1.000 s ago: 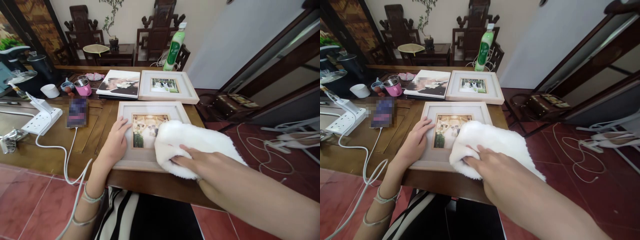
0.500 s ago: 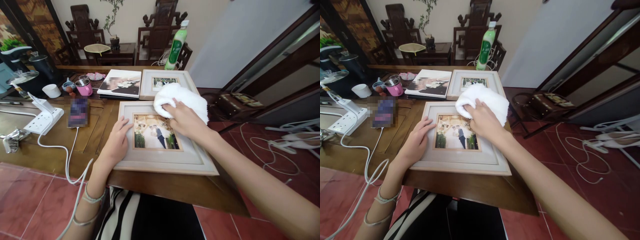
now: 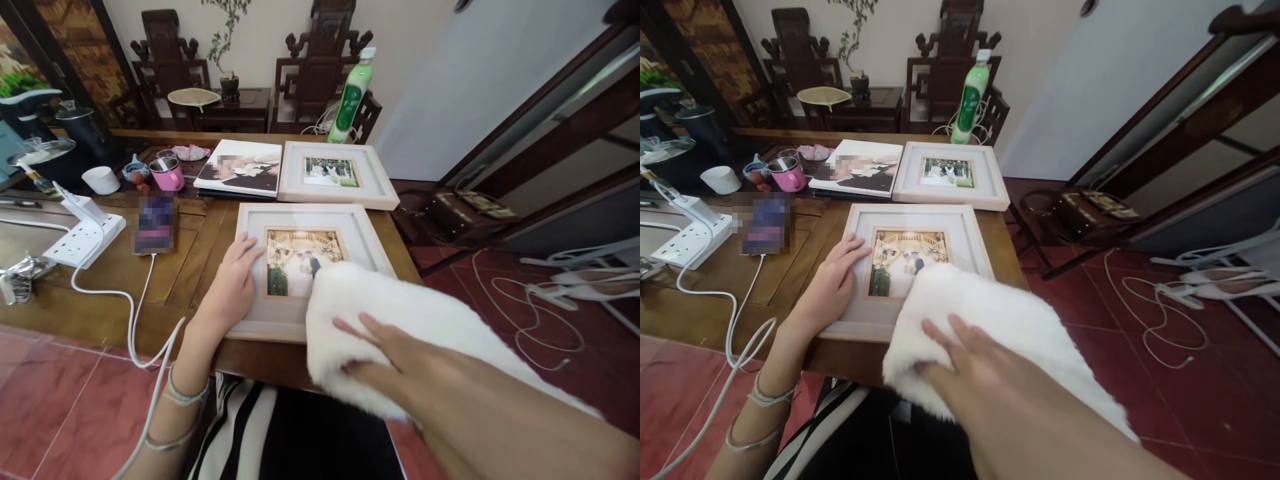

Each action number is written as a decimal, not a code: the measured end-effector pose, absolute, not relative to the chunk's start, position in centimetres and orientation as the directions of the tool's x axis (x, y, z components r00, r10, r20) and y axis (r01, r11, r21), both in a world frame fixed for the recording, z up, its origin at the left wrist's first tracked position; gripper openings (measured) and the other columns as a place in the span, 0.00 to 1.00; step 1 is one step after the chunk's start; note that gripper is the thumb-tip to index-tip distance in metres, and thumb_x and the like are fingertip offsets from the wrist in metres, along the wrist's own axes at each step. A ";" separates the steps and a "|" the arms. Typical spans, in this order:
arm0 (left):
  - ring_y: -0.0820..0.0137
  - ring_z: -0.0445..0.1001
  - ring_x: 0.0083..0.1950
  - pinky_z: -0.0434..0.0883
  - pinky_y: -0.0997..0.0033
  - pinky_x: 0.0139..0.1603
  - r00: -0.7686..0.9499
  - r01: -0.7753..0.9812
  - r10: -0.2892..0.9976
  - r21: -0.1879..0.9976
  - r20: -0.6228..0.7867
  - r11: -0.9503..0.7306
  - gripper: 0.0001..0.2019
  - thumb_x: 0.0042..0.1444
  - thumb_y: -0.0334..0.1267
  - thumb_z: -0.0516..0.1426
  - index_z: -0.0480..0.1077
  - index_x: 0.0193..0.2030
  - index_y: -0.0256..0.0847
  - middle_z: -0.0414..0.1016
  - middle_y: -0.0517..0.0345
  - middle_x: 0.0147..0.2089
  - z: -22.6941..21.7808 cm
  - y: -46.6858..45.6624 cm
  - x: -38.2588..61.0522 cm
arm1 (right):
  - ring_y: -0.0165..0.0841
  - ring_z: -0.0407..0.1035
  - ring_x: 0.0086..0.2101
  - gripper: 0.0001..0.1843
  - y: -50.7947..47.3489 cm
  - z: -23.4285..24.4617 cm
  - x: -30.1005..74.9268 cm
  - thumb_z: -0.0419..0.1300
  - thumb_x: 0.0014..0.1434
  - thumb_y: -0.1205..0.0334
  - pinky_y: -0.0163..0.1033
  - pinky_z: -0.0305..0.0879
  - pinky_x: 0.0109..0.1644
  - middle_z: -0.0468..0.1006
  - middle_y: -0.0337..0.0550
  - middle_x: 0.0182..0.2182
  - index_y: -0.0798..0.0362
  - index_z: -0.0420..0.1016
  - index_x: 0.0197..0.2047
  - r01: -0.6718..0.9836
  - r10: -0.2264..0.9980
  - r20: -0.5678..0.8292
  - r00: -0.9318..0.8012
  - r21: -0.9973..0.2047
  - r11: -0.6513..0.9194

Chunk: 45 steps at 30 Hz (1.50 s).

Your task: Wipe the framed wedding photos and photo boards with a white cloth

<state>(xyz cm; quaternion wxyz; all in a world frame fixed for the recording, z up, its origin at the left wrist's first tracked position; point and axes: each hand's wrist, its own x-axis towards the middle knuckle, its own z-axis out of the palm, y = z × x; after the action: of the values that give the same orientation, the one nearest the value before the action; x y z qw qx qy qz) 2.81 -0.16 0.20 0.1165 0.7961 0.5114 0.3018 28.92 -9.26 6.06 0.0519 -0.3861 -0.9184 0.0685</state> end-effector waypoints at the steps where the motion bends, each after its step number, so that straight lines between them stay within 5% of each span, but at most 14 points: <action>1: 0.56 0.54 0.72 0.57 0.46 0.70 0.299 0.747 0.886 0.491 0.355 -0.449 0.25 0.54 0.20 0.45 0.68 0.58 0.33 0.66 0.40 0.65 0.3 -0.1 2.8 | 0.48 0.69 0.56 0.31 -10.0 6.2 28.9 0.55 0.39 0.74 0.50 0.74 0.54 0.75 0.39 0.58 0.40 0.80 0.45 0.688 0.704 0.044 -0.709 -0.174 0.704; 8: 0.56 0.54 0.72 0.57 0.46 0.70 0.299 0.749 0.886 0.488 0.354 -0.448 0.25 0.55 0.20 0.45 0.68 0.57 0.31 0.65 0.38 0.65 0.2 -0.2 2.9 | 0.46 0.66 0.58 0.38 -7.6 6.9 27.3 0.49 0.40 0.81 0.50 0.72 0.56 0.73 0.45 0.59 0.46 0.77 0.52 0.680 0.698 0.097 -0.710 -0.165 0.714; 15: 0.56 0.54 0.72 0.57 0.45 0.70 0.281 0.745 0.892 0.506 0.353 -0.434 0.25 0.56 0.19 0.44 0.69 0.57 0.32 0.65 0.39 0.65 0.2 -0.4 3.0 | 0.54 0.56 0.63 0.32 1.0 4.1 27.4 0.51 0.48 0.81 0.58 0.67 0.58 0.65 0.65 0.62 0.61 0.72 0.58 0.813 0.811 0.150 -0.565 -0.066 0.579; 25: 0.56 0.55 0.72 0.57 0.46 0.70 0.290 0.744 0.886 0.497 0.363 -0.447 0.25 0.55 0.19 0.45 0.69 0.57 0.31 0.65 0.39 0.65 -0.1 -0.1 2.8 | 0.55 0.49 0.66 0.34 2.7 4.5 26.0 0.50 0.47 0.84 0.58 0.53 0.67 0.60 0.60 0.66 0.62 0.72 0.57 0.802 0.804 0.066 -0.591 -0.060 0.594; 35: 0.56 0.54 0.72 0.56 0.47 0.71 0.303 0.753 0.882 0.477 0.362 -0.454 0.25 0.55 0.19 0.44 0.68 0.58 0.28 0.66 0.37 0.65 0.1 -0.1 3.0 | 0.50 0.54 0.64 0.40 -5.7 7.9 26.9 0.47 0.44 0.84 0.61 0.60 0.63 0.63 0.48 0.65 0.49 0.75 0.56 0.624 0.617 -0.122 -0.778 -0.262 0.736; 45: 0.57 0.56 0.72 0.57 0.49 0.71 0.292 0.744 0.877 0.486 0.381 -0.459 0.26 0.56 0.20 0.44 0.65 0.60 0.27 0.66 0.37 0.64 0.0 -0.1 3.0 | 0.45 0.57 0.63 0.39 -4.8 7.7 27.5 0.45 0.44 0.84 0.55 0.65 0.60 0.67 0.43 0.64 0.45 0.76 0.53 0.652 0.651 -0.118 -0.750 -0.303 0.695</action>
<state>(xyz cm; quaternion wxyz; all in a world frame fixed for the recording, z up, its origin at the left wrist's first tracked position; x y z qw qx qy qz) 2.95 -0.06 -0.01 0.1079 0.7966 0.5086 0.3084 27.46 -4.82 7.71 -0.0006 -0.3538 -0.9207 0.1647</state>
